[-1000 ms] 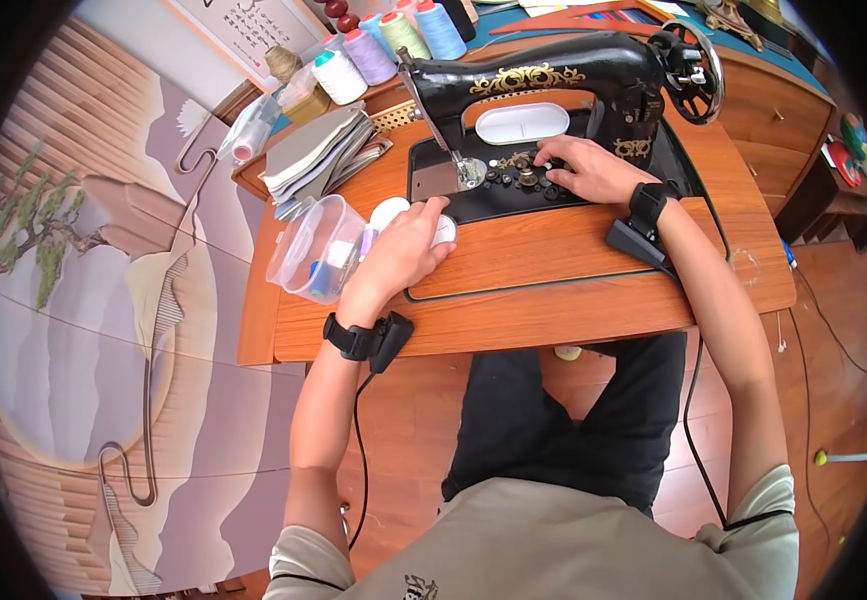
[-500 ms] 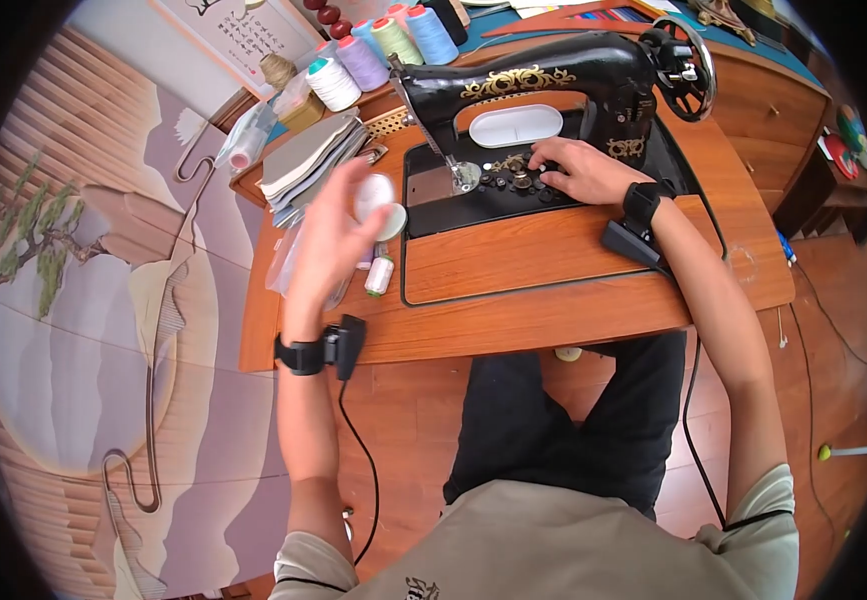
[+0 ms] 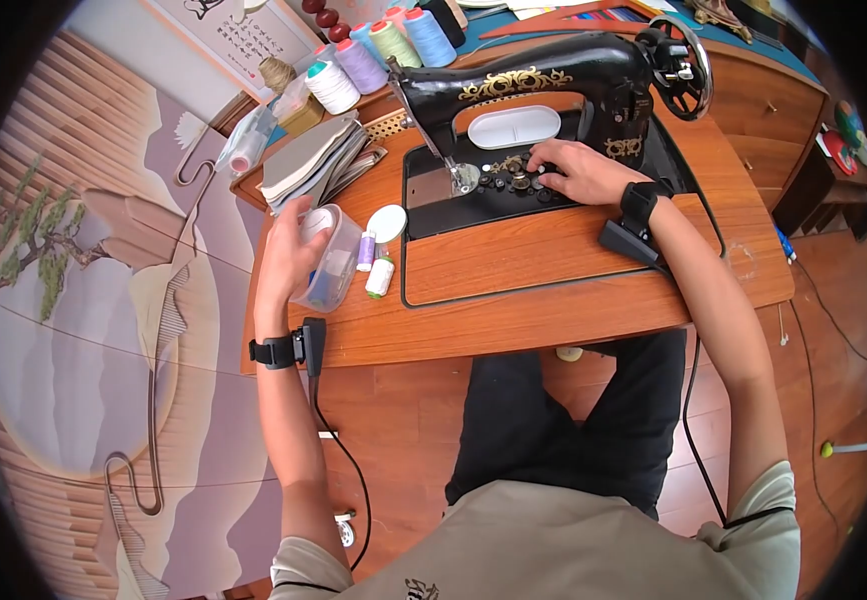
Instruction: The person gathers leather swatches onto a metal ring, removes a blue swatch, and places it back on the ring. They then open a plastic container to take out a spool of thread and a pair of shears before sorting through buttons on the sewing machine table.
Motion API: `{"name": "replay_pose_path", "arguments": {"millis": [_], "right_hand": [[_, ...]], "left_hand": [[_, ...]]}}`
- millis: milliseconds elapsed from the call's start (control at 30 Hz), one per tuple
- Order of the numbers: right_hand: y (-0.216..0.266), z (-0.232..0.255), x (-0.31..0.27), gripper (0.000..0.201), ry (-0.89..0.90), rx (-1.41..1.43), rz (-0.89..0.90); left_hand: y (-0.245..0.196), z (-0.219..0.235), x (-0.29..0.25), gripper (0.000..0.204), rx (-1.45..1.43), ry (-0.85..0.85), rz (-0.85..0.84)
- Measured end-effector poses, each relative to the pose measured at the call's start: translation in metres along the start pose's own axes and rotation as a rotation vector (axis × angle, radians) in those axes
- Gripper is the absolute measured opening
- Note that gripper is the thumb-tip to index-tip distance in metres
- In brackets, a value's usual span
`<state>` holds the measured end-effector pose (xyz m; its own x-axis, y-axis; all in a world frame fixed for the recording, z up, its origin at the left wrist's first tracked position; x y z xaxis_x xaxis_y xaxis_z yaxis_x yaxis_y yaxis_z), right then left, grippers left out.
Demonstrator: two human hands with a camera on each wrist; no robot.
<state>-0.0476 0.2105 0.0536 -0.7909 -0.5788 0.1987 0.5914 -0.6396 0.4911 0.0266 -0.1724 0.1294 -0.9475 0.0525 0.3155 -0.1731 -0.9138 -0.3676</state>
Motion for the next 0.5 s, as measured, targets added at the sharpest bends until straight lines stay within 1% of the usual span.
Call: {"name": "replay_pose_path", "arguments": {"millis": [133, 333, 400, 467, 500], "right_hand": [[0.0008, 0.0002, -0.0008, 0.025, 0.001, 0.0, -0.007], [0.0021, 0.0012, -0.0022, 0.025, 0.003, 0.0, -0.022], [0.0013, 0.0002, -0.0017, 0.023, -0.016, -0.022, 0.024], [-0.0001, -0.0009, -0.001, 0.023, -0.016, -0.019, 0.028], [-0.0005, -0.0008, -0.001, 0.023, -0.016, -0.015, 0.031]], "left_hand": [[-0.0056, 0.0, -0.0015, 0.05, -0.003, -0.002, -0.027], [-0.0041, 0.001, -0.0041, 0.047, -0.012, 0.018, -0.017], [-0.005, 0.0014, -0.0057, 0.046, -0.011, 0.019, -0.015], [-0.0039, 0.0009, -0.0069, 0.045, -0.012, 0.019, -0.014], [-0.0017, 0.0003, -0.0073, 0.043, -0.004, -0.003, -0.038]]}}
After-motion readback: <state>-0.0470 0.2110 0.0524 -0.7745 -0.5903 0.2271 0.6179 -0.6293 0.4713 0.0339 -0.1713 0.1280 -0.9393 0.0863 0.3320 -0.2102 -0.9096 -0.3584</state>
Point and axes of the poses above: each hand's wrist, its own x-axis towards the middle knuckle, its own z-axis out of the back of the hand, y = z × x, the point moved 3 cm from there along x, towards the middle knuckle, and after that the axes turned 2 degrees about -x, right-handed, at the moved point
